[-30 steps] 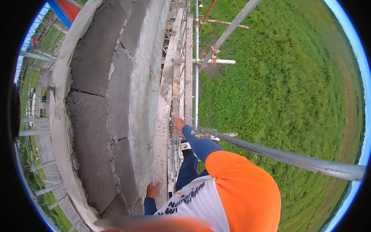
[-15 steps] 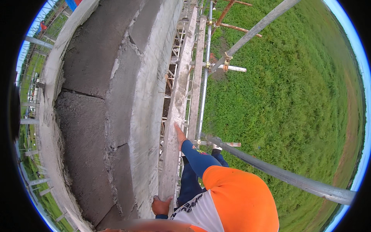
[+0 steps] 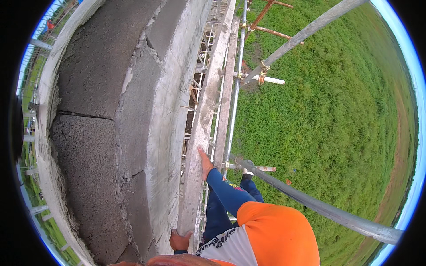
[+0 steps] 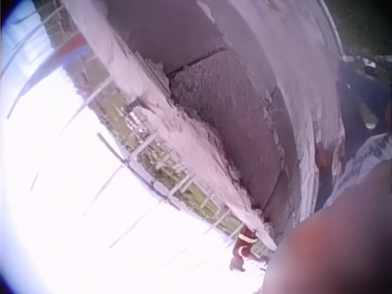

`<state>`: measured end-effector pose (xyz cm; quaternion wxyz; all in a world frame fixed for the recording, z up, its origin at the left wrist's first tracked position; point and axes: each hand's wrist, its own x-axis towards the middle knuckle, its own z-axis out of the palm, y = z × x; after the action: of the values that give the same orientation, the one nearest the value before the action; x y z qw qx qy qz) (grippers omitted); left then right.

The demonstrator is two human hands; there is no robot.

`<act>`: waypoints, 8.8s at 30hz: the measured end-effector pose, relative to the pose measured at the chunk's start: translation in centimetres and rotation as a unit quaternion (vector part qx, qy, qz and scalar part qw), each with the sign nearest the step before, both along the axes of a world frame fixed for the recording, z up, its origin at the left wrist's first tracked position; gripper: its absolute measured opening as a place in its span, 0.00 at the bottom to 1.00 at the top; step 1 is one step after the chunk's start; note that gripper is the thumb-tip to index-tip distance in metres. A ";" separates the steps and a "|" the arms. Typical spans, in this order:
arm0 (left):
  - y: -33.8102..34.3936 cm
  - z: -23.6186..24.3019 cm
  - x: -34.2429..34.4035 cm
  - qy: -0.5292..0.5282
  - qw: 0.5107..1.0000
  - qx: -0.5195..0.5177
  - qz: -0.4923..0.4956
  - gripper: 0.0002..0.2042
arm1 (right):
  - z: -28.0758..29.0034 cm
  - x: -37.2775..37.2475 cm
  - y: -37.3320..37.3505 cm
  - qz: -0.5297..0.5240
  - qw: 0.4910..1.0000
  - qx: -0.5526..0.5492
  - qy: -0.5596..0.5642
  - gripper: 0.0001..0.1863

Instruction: The person smooths a freshly poured concrete surface on a curved wall using a long-handled trowel. They repeatedly draw the tool along the wet concrete to level and finish the surface while standing on scaffolding.

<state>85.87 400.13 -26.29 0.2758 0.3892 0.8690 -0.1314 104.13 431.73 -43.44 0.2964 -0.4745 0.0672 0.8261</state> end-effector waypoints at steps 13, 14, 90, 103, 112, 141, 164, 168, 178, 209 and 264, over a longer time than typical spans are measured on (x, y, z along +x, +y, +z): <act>29.9 -15.3 5.6 -0.441 0.889 0.046 0.109 0.35 | -10.5 9.1 28.7 -0.018 0.938 0.192 -0.290 0.42; 31.1 -15.8 7.4 -0.465 0.875 0.048 0.128 0.34 | -10.8 10.8 30.2 -0.001 0.925 0.246 -0.289 0.43; 26.0 -65.1 9.1 -0.217 0.975 0.044 -0.026 0.42 | -0.6 35.2 -8.1 0.496 0.800 -0.281 -0.187 0.31; 3.7 -35.2 -1.4 -0.300 0.883 -0.026 0.360 0.20 | 0.0 37.1 -9.8 0.489 0.813 -0.263 -0.176 0.33; -0.6 -20.9 -2.5 -0.343 0.859 -0.005 0.380 0.21 | -1.2 36.0 -11.5 0.796 0.515 0.003 -0.319 0.55; 9.5 -11.8 -8.9 -0.335 0.921 0.147 0.132 0.19 | 18.6 35.2 -11.8 0.825 0.363 0.010 -0.434 0.19; 14.5 -0.8 -1.7 -0.309 0.930 0.046 0.192 0.21 | 18.8 35.1 -9.9 0.826 0.407 -0.026 -0.390 0.25; 11.9 -1.0 -1.1 -0.358 0.878 0.064 0.312 0.20 | 18.7 34.8 -9.9 0.827 0.401 -0.025 -0.393 0.25; 7.0 -2.8 -4.0 -0.324 0.896 0.046 0.300 0.23 | 18.6 34.5 -10.2 0.830 0.387 -0.030 -0.401 0.24; 38.1 -0.5 -3.4 -0.462 0.855 0.198 0.129 0.20 | 11.7 37.9 -13.5 0.737 0.504 -0.137 -0.429 0.24; -7.3 -5.4 23.1 0.088 0.255 0.162 0.949 0.52 | 9.5 -13.9 27.8 0.777 0.110 0.578 -0.223 0.21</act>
<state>108.96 392.87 -31.64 0.0553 -0.6924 0.6365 0.3352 90.22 459.50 -33.93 -0.3199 -0.1170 -0.9053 0.2539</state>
